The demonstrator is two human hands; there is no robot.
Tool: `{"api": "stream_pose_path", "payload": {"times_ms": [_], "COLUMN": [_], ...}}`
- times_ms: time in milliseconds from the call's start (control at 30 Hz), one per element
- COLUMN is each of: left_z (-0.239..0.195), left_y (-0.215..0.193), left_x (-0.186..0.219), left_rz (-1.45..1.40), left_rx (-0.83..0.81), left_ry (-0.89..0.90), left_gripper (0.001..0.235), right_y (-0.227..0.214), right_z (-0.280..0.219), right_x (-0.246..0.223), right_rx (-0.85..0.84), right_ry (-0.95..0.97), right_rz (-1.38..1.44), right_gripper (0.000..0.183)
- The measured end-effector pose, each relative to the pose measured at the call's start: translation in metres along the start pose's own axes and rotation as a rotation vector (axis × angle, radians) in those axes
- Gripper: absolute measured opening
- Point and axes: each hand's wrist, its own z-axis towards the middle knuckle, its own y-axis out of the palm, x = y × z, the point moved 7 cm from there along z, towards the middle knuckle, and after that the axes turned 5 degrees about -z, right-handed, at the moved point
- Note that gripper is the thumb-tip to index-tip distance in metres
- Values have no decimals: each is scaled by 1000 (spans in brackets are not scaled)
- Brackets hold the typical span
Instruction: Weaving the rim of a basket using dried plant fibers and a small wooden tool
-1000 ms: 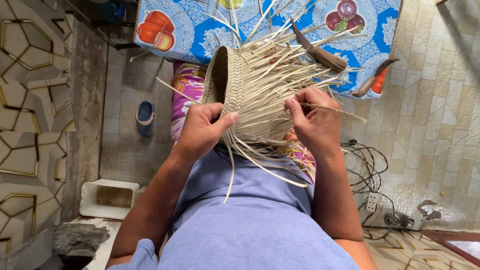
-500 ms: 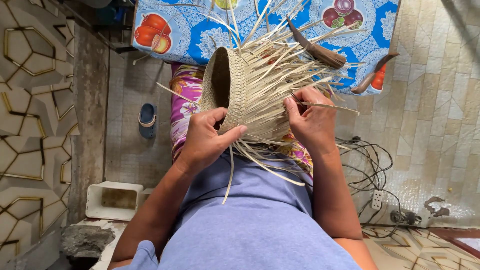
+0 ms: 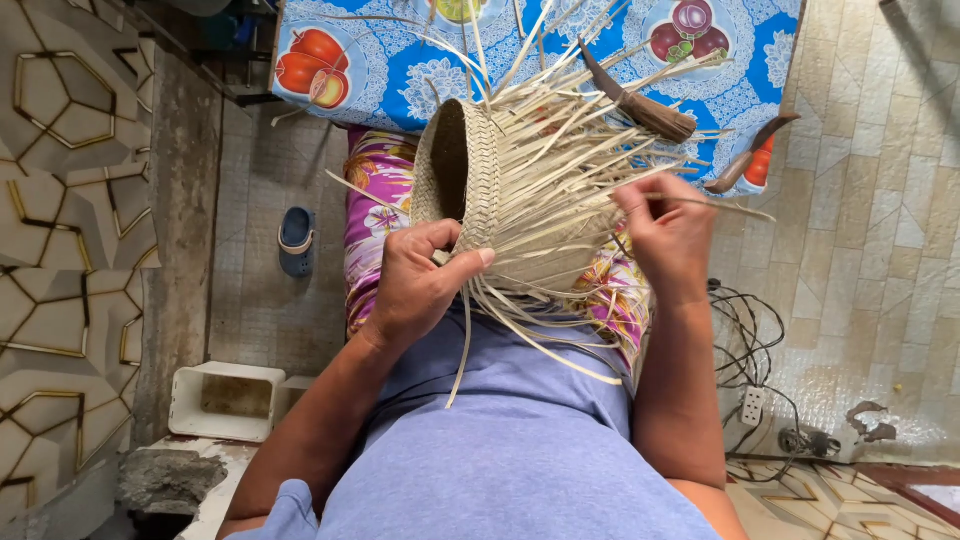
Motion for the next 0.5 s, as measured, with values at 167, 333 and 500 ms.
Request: {"api": "stream_pose_path", "payload": {"times_ms": [167, 333, 500], "left_z": [4, 18, 19], "left_y": [-8, -6, -6], "left_x": [9, 11, 8], "left_rz": [-178, -143, -200], "left_rx": [57, 45, 43], "left_ry": [-171, -153, -62], "left_gripper": [23, 53, 46], "right_y": [-68, -89, -26], "right_z": [22, 14, -4], "right_x": [54, -62, -125], "right_rx": [136, 147, -198], "right_ry": [156, -19, -368], "right_rz": [-382, -545, -411], "right_gripper": [21, 65, 67]}}
